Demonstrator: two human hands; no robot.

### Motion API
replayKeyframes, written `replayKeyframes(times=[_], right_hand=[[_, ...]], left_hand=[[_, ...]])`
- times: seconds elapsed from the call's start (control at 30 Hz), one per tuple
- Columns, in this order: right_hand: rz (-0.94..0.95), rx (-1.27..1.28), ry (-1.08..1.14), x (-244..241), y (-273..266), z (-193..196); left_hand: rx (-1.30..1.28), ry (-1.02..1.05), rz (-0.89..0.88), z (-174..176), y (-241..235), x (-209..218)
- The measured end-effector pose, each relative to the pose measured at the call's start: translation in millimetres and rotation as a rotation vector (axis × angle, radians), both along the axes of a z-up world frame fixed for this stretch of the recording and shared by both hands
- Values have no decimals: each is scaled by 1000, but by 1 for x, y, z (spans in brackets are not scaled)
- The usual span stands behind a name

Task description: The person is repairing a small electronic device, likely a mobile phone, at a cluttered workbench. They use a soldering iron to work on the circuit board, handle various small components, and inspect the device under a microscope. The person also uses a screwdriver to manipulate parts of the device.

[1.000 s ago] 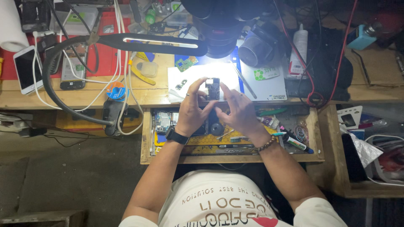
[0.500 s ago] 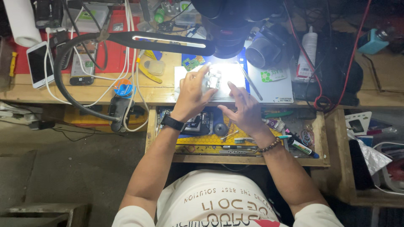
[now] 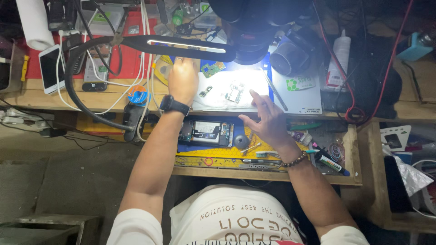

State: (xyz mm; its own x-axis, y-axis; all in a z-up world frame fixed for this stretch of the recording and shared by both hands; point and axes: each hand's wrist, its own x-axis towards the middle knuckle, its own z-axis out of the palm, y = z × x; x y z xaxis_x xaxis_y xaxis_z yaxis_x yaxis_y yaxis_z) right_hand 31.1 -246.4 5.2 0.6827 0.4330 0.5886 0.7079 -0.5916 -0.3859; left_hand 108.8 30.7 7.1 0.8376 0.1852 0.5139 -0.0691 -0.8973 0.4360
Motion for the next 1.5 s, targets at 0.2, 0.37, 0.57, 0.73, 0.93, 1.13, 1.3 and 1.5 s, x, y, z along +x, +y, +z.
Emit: replayKeyframes(times=[0.2,0.37,0.57,0.73,0.93,1.13,1.3,1.5], right_hand=[[-3,-1,10,0,-2,-2],[6,15,17,-1,-1,0],[6,20,16,-1,-2,4],[11,30,24,-3,-1,4],[6,15,23,-2,0,2],[2,7,2,-1,-1,0],[-7,-6,-6,-1,0,-2],[-4,134,49,-5,0,1]], left_hand=[[-60,148,56,-12,7,46],[-20,89,123,-21,4,61],[-28,47,151,-10,2,49],[-56,186,152,2,-1,30],[-64,-172,80,6,0,7],[-731,111,-54,4,-2,-14],[-987,255,-226,3,-16,-45],[-1011,448,-348,9,-45,-86]])
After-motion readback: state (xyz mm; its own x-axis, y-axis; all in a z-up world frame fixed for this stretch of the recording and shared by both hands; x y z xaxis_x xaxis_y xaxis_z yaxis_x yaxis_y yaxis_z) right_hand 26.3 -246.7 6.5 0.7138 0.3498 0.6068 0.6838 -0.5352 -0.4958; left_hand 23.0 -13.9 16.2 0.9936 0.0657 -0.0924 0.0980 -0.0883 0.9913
